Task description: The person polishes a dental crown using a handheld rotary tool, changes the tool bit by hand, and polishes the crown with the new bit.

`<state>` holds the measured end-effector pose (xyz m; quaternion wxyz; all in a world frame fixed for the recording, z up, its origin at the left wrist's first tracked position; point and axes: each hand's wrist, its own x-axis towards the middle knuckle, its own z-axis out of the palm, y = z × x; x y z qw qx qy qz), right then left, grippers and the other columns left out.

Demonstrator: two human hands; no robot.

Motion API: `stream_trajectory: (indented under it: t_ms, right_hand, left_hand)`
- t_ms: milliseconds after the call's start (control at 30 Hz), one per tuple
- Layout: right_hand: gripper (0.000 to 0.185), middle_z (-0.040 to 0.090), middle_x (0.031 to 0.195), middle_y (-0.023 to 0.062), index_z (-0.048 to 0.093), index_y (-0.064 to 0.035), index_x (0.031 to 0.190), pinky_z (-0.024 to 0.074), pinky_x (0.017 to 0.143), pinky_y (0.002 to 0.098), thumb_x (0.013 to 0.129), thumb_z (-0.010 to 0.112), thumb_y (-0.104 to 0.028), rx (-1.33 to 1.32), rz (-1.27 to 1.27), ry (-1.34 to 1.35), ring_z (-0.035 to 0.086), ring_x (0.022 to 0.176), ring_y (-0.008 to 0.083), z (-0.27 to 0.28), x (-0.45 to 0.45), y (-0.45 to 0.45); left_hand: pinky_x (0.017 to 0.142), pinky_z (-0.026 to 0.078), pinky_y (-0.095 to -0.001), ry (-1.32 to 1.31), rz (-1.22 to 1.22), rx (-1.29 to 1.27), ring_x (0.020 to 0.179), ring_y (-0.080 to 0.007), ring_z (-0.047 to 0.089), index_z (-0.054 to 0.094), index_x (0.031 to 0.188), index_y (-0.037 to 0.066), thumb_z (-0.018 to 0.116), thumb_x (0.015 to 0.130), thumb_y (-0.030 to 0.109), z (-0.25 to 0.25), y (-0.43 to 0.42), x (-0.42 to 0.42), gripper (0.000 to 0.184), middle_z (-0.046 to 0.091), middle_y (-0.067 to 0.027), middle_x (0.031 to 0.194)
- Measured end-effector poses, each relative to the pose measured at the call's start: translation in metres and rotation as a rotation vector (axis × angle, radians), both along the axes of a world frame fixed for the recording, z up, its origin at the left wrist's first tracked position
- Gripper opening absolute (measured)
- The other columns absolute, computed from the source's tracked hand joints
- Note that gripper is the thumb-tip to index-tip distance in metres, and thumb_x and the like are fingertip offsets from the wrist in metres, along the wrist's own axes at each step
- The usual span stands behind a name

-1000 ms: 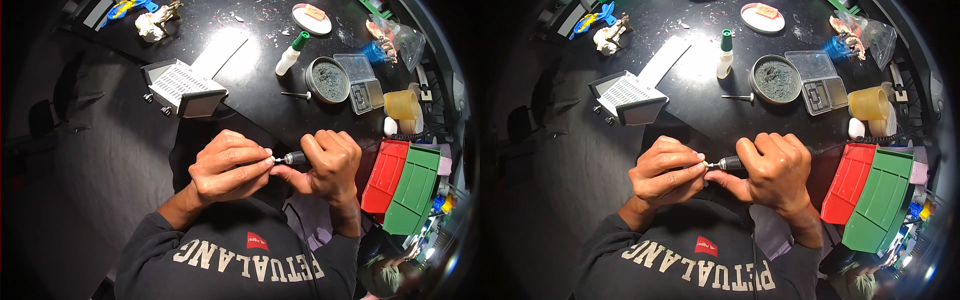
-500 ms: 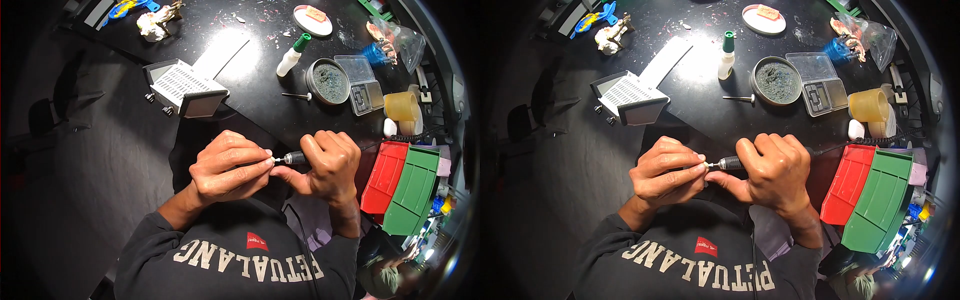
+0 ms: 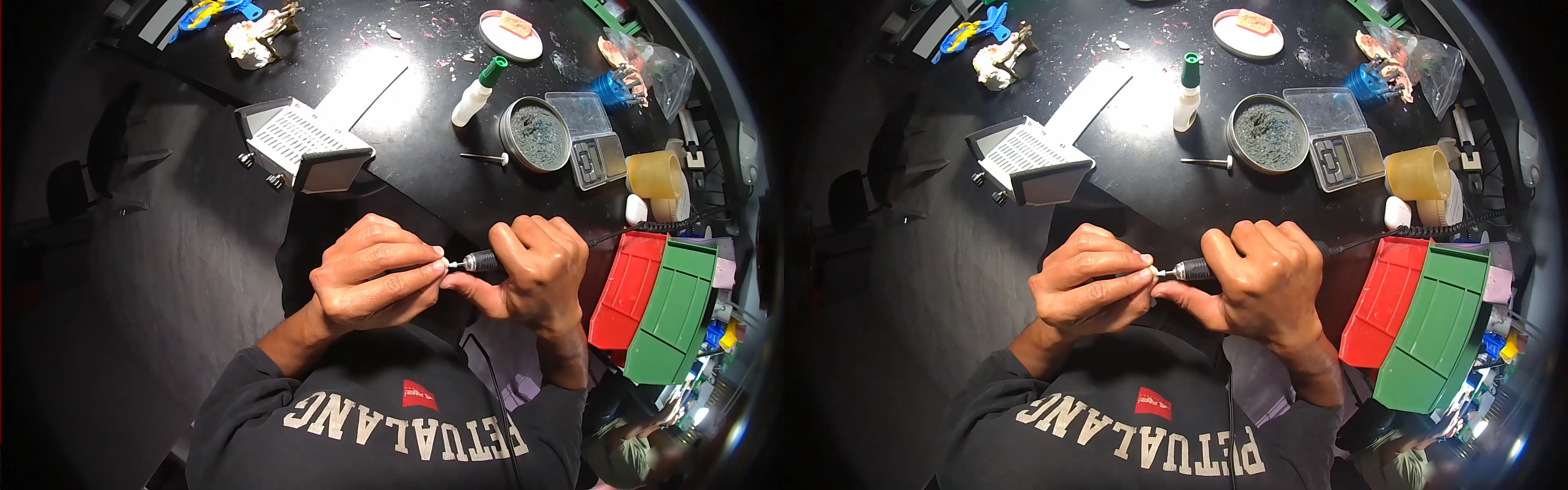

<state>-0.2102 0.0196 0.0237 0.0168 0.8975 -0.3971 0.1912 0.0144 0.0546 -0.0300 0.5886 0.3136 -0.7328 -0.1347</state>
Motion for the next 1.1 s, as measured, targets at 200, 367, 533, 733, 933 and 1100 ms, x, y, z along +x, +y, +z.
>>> stream_trajectory:
  t_ms: [200,367,533,733,933,1100]
  right_hand:
    - [0.078,0.04,0.061,0.004,0.045,-0.0104,0.065,0.0312,0.053,0.039,0.077,0.073,-0.082,-0.002,0.002,-0.008,0.044,0.051,0.0248,-0.0007,0.0,0.0007]
    - [0.078,0.04,0.061,0.0039,0.045,-0.0103,0.065,0.0311,0.052,0.0391,0.077,0.074,-0.082,-0.003,-0.001,-0.01,0.044,0.051,0.0248,0.0007,-0.0005,0.0004]
    - [0.078,0.04,0.061,0.004,0.045,-0.0099,0.065,0.031,0.052,0.039,0.077,0.074,-0.081,-0.005,0.003,-0.011,0.044,0.051,0.0248,0.0004,0.0,0.0004]
    - [0.078,0.04,0.062,0.004,0.046,-0.0098,0.066,0.0314,0.052,0.0391,0.077,0.074,-0.081,-0.003,0.007,-0.01,0.044,0.051,0.0247,0.0006,-0.0004,0.0001]
    - [0.077,0.04,0.062,0.0041,0.047,-0.0102,0.066,0.0317,0.053,0.0391,0.077,0.074,-0.081,0.003,0.006,-0.004,0.045,0.051,0.0246,0.0004,-0.0005,0.0002]
    - [0.078,0.04,0.062,0.0041,0.046,-0.0101,0.066,0.031,0.053,0.0391,0.077,0.074,-0.082,-0.009,-0.002,-0.006,0.044,0.051,0.0246,-0.0002,-0.0003,0.0004]
  left_hand:
    - [0.066,0.056,-0.0327,0.002,0.009,-0.01,0.08,-0.0217,0.074,0.082,0.093,0.0,0.088,0.066,-0.005,-0.0005,-0.0001,-0.0007,0.029,0.078,-0.0098,0.094]
    - [0.066,0.056,-0.0325,0.009,0.002,-0.013,0.08,-0.0215,0.074,0.081,0.093,0.0,0.088,0.066,-0.005,0.0004,-0.0007,-0.0007,0.029,0.078,-0.0096,0.094]
    - [0.066,0.056,-0.0324,0.006,0.004,-0.005,0.08,-0.0213,0.074,0.081,0.093,0.0,0.088,0.066,-0.005,0.0008,-0.0003,-0.0006,0.028,0.078,-0.0094,0.093]
    - [0.066,0.056,-0.0323,0.002,0.006,-0.004,0.081,-0.0213,0.075,0.083,0.094,0.001,0.089,0.067,-0.004,0.0004,-0.0002,-0.0002,0.029,0.078,-0.0093,0.093]
    - [0.064,0.055,-0.0318,0.004,0.009,-0.006,0.078,-0.0209,0.074,0.081,0.093,0.001,0.088,0.066,-0.005,0.0016,-0.001,-0.0009,0.028,0.078,-0.009,0.091]
    - [0.064,0.056,-0.0313,0.005,0.001,0.018,0.076,-0.0205,0.074,0.081,0.092,0.001,0.088,0.066,-0.005,0.0035,-0.002,-0.0004,0.027,0.078,-0.0088,0.089]
